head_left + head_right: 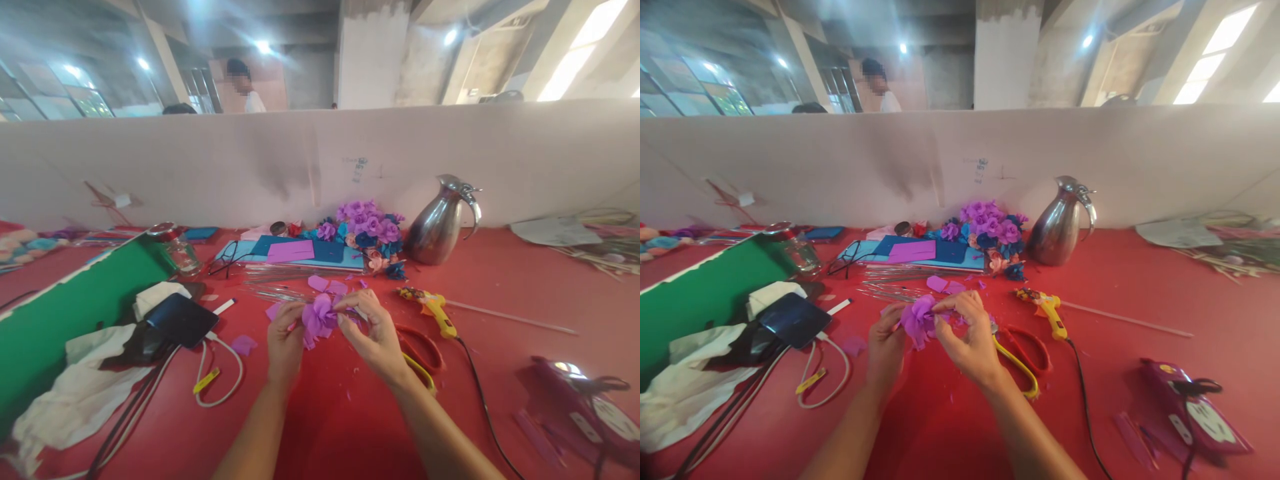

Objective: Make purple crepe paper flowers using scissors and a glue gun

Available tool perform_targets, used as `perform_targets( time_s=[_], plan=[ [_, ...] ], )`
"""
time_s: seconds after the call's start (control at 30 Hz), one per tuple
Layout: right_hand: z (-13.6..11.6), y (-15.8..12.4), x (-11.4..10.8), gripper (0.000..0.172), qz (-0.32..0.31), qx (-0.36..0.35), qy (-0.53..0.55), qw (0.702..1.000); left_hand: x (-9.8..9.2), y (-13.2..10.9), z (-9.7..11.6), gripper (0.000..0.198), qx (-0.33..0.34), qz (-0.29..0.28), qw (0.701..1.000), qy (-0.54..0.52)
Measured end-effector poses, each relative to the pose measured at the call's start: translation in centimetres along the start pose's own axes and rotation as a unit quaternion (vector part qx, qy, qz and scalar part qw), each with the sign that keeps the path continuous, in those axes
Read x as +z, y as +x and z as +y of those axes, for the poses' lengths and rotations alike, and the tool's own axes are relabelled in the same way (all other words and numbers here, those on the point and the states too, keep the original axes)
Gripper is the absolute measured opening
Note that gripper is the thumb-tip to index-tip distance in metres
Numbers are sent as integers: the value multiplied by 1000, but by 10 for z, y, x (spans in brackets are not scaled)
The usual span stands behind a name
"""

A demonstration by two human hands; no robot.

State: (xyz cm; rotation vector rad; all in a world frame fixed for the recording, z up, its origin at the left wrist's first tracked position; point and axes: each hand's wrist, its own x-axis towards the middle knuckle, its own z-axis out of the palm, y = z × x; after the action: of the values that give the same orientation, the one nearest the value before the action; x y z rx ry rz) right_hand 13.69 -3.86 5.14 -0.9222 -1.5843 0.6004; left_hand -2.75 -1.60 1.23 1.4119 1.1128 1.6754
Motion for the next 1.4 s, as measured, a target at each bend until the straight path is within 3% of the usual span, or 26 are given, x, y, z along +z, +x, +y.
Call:
perform_targets(
  time_s=[0.4, 0.97, 1.1, 1.23, 1.4],
  plan=[
    [-2, 1, 1, 9, -2, 9, 15, 1000, -3, 0, -6, 16, 29, -19, 998, 44],
    [1, 6, -1, 8, -1, 54, 11, 998, 0, 0, -2, 13, -112, -101, 987, -54],
    [-1, 7, -2, 8, -17, 41, 13, 999, 1, 0, -2, 12, -116, -101, 986, -64],
    [-1, 10, -8, 18, -58, -5, -8, 998, 1, 1, 1, 11, -118, -111, 984, -68],
    [6, 9, -10, 19, -53, 35, 3, 998, 1, 2, 4, 8, -123, -136, 981, -59]
  ],
)
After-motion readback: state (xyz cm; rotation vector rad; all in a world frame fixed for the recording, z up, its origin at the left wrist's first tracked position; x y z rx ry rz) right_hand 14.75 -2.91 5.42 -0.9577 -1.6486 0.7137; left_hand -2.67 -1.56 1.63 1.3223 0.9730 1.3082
